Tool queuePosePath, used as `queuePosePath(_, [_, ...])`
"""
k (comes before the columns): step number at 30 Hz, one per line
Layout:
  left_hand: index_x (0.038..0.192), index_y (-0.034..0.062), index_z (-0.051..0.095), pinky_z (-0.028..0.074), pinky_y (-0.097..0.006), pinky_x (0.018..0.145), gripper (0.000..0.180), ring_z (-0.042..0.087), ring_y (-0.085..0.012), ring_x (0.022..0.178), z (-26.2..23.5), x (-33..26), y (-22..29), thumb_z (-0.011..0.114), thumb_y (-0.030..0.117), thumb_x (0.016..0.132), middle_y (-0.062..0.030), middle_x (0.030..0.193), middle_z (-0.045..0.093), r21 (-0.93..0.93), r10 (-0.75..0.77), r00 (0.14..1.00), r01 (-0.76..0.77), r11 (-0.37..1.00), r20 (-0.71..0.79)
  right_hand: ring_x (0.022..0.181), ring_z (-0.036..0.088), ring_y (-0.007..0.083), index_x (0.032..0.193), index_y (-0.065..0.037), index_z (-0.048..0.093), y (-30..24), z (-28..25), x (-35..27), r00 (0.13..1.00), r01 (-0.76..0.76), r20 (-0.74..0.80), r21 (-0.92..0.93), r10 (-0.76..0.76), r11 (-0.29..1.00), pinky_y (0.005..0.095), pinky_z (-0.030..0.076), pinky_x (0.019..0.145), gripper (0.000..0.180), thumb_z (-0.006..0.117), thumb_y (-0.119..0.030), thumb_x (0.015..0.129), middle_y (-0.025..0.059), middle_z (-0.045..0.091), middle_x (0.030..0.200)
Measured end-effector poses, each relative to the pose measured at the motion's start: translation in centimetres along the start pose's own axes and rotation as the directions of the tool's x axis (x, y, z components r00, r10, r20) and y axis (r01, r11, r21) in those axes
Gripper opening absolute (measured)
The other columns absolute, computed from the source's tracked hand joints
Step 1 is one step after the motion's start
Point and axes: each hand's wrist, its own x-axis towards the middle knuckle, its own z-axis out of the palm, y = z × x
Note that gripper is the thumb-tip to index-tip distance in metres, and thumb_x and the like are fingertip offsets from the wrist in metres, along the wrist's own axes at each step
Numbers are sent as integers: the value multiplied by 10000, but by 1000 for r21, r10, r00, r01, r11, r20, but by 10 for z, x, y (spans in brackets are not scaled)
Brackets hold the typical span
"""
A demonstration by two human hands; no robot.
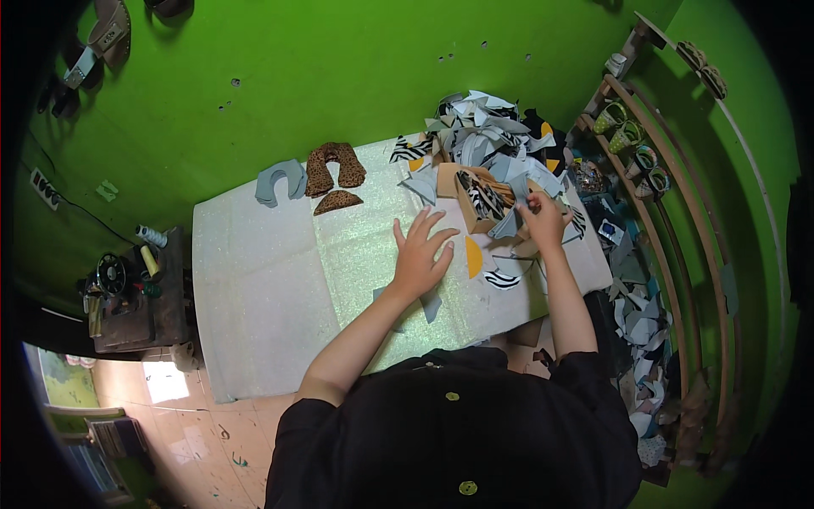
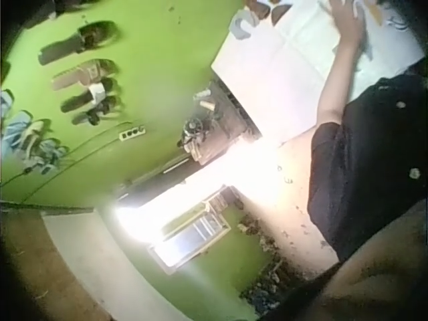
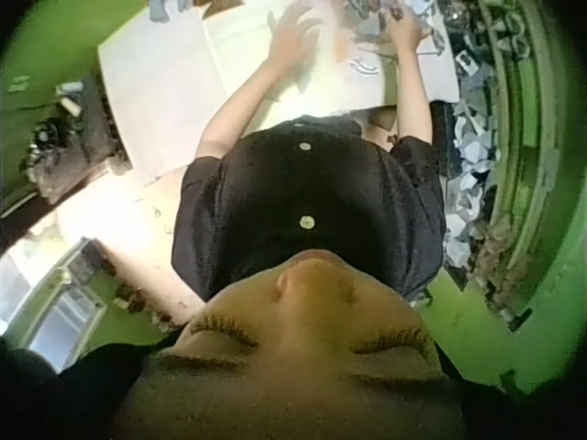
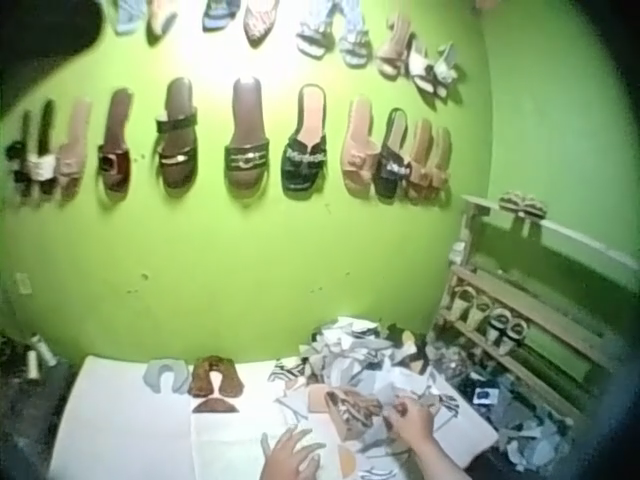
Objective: Organizing and inspecting various cut shoe material components on a work table.
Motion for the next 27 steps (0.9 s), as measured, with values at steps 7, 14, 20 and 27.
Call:
queuePosePath(7, [1047,175,611,84,-618,1016,243,355,-274,1283,35,35,16,569,211,811,-69,1223,495,-32,161,986,-160,987,34,853,580,249,921,-119,561,0,7,-4,990,28,-137,-114,-44,993,489,292,879,384,769,-303,656,31,591,895])
queuePosePath(14, [1037,168,602,155,-614,981,263,401,-258,1242,74,80,28,598,203,776,-65,1190,505,-17,254,964,-254,967,76,894,561,210,840,-123,648,18,5,0,997,70,-27,-28,-71,997,502,292,933,167,701,-251,746,21,605,858])
queuePosePath(20, [1097,178,582,165,-606,973,320,412,-258,1228,72,111,37,615,222,782,-62,1188,510,27,273,959,-276,961,70,845,553,185,902,-158,707,3,-40,30,904,312,-254,-156,-343,937,457,280,949,137,665,-177,772,-6,603,821])
queuePosePath(27, [1191,148,526,214,-550,964,445,423,-244,1204,38,146,53,645,228,770,-61,1191,510,39,266,964,-266,963,0,805,590,163,784,-131,652,-39,-85,66,765,551,-298,-155,-571,820,496,225,995,43,678,-157,761,-21,636,737])
